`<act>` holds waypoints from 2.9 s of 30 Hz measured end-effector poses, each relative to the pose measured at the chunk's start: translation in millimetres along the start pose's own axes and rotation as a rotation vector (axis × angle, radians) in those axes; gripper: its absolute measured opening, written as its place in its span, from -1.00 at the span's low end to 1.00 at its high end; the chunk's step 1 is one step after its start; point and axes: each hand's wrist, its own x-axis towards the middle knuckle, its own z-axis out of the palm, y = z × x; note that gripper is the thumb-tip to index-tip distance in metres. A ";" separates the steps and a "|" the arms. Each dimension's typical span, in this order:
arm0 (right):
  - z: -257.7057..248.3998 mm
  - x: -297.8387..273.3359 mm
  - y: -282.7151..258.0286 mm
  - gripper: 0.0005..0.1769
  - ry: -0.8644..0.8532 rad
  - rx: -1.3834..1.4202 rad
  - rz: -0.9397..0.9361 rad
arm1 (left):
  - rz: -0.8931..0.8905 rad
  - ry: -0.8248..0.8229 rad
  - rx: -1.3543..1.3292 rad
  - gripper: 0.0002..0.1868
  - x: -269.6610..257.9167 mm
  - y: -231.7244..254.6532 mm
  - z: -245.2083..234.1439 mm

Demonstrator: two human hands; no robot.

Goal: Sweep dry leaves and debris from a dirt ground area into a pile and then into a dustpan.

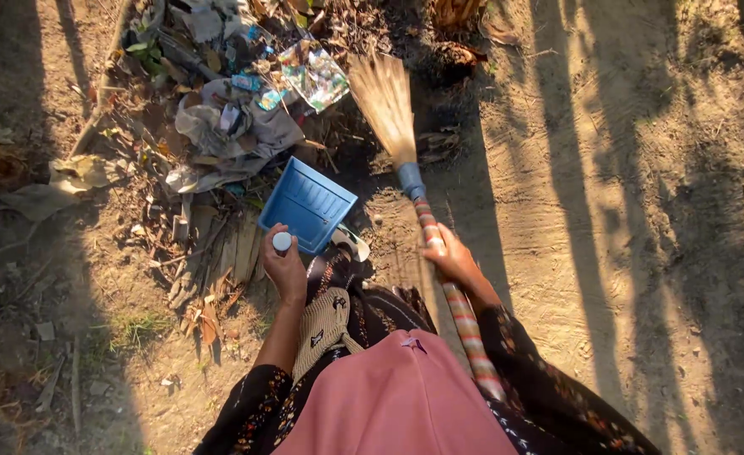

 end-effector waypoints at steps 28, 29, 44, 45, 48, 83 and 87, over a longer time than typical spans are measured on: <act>-66.4 114.2 -153.8 0.05 -0.257 0.144 0.220 | -0.062 -0.153 -0.049 -0.76 115.6 45.9 117.2; -70.8 103.0 -128.2 0.04 -0.212 0.073 0.043 | -0.079 -0.147 -0.026 -0.77 116.9 47.2 123.8; -190.7 202.1 -26.6 -0.09 -0.468 0.246 -0.060 | -0.044 0.067 0.031 -0.70 116.9 67.4 254.5; -206.7 195.2 -25.6 -0.10 -0.477 0.155 -0.339 | -0.042 0.099 0.016 -0.69 115.0 64.6 262.0; -263.8 173.3 -59.2 -0.11 -0.364 0.158 -0.707 | -0.059 0.147 0.027 -0.69 108.4 77.6 280.5; -326.0 311.9 -69.4 -0.04 -0.483 0.162 0.137 | 0.010 0.169 -0.070 -0.72 126.8 107.8 350.4; -327.8 364.5 -49.7 -0.18 -0.371 0.235 0.173 | -0.013 0.182 -0.043 -0.70 124.1 102.4 349.7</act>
